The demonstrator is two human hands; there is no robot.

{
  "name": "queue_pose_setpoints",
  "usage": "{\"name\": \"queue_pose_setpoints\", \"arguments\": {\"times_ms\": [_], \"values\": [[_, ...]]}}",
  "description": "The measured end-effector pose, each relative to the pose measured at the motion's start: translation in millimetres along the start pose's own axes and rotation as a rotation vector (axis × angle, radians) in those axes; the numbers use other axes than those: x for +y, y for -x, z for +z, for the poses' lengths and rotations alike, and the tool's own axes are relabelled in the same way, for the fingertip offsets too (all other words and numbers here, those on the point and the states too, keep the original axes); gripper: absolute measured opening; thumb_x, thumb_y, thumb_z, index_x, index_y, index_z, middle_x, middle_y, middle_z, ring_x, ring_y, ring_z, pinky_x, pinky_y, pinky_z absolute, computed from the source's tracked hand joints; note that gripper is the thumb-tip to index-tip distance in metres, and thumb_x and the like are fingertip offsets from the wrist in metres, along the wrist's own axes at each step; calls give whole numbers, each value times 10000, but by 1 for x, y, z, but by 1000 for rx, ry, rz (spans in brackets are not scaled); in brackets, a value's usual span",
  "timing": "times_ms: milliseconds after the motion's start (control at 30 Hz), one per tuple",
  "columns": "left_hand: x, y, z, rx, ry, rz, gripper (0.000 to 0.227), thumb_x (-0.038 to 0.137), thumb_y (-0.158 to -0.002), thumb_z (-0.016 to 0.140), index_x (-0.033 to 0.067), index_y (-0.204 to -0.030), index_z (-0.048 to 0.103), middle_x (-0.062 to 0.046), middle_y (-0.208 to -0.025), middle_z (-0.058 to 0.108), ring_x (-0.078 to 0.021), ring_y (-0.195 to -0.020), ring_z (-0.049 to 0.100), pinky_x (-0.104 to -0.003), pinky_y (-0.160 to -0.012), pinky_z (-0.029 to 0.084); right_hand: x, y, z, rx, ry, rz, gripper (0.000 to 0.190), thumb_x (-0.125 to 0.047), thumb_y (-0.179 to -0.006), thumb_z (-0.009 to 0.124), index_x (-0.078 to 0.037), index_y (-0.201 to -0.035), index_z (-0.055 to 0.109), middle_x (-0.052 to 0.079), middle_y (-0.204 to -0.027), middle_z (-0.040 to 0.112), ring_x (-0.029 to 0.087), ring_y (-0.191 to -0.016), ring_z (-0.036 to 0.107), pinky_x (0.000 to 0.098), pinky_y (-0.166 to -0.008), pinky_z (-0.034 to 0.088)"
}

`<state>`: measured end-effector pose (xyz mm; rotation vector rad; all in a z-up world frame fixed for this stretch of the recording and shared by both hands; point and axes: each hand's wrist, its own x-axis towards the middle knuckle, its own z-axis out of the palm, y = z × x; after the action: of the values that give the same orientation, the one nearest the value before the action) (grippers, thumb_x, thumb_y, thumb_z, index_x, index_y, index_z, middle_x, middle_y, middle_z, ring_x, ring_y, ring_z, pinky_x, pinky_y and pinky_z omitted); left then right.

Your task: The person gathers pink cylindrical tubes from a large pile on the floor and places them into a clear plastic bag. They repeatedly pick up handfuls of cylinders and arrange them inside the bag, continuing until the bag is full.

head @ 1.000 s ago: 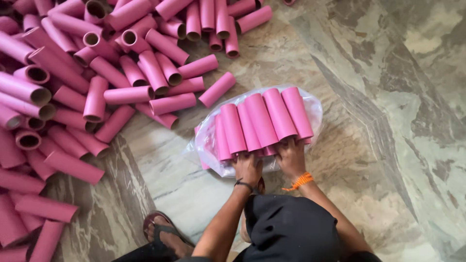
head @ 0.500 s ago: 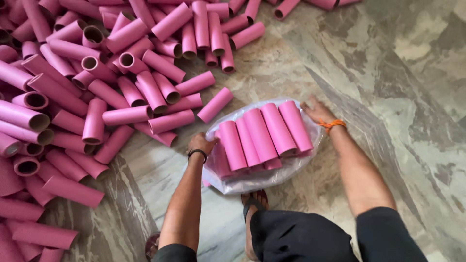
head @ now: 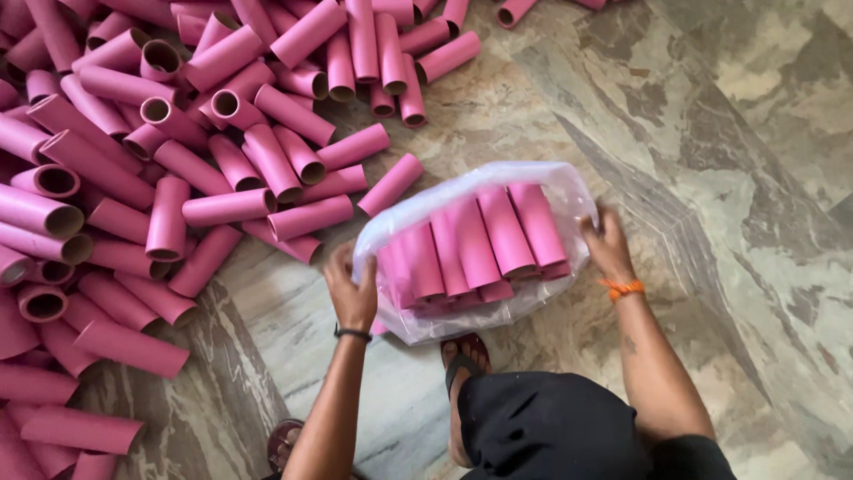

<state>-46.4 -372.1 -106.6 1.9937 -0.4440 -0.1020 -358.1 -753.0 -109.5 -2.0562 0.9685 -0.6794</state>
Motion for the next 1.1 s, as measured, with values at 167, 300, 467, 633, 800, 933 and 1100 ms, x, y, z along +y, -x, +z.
{"name": "queue_pose_setpoints", "arguments": {"times_ms": [167, 300, 467, 633, 800, 933, 1100], "values": [[-5, 47, -14, -520, 173, -449, 613, 222, -838, 793, 98, -1346, 473, -179, -1149, 707, -255, -951, 702, -414, -788, 561, 7, 57, -21, -282, -79, 401, 480, -254, -938, 687, -85, -1377, 594, 65, -1034, 717, 156, -806, 634, 331, -663, 530], [-3, 10, -51, -679, 277, -736, 434, 158, -874, 719, 61, -1279, 598, -178, -992, 710, -297, -748, 664, -422, -610, 569, -9, 37, -87, -366, 104, 443, 431, -146, -871, 739, -59, -1286, 659, 110, -950, 734, 207, -776, 669, 375, -640, 534], [26, -65, -91, -484, 354, -578, 432, 186, -823, 671, 115, -1248, 640, -22, -912, 722, -149, -701, 711, -376, -554, 598, -51, -15, -130, -329, -71, 498, 383, -231, -940, 696, -54, -1278, 674, 66, -1047, 702, 150, -858, 643, 342, -641, 541], [64, -73, -53, -655, 521, -695, 444, 325, -937, 715, -22, -1205, 648, -126, -858, 656, -229, -641, 664, -362, -542, 537, -89, -30, -57, -382, -365, 509, 478, -199, -872, 743, -76, -1306, 585, 21, -1081, 711, 132, -930, 670, 284, -731, 578], [71, -113, -98, -518, 441, -762, 367, 300, -963, 552, 18, -1192, 606, -136, -899, 681, -283, -685, 715, -500, -635, 650, -100, -43, -112, -180, -256, 449, 349, -113, -900, 683, -60, -1242, 635, 40, -978, 681, 145, -749, 656, 306, -583, 545], [90, -125, -143, -640, 398, -729, 353, 261, -970, 535, 48, -1242, 611, -104, -942, 678, -269, -730, 709, -509, -647, 648, -103, -45, -151, -177, -322, 449, 292, -127, -935, 693, -101, -1223, 659, 5, -891, 647, 123, -630, 600, 291, -438, 467], [95, -126, -153, -667, 325, -704, 399, 269, -1002, 531, -3, -1279, 629, -134, -1022, 701, -270, -768, 716, -512, -658, 660, -131, -39, -103, -194, -189, 473, 262, -177, -934, 699, -79, -1175, 670, 19, -838, 650, 149, -605, 601, 311, -440, 494]]}}
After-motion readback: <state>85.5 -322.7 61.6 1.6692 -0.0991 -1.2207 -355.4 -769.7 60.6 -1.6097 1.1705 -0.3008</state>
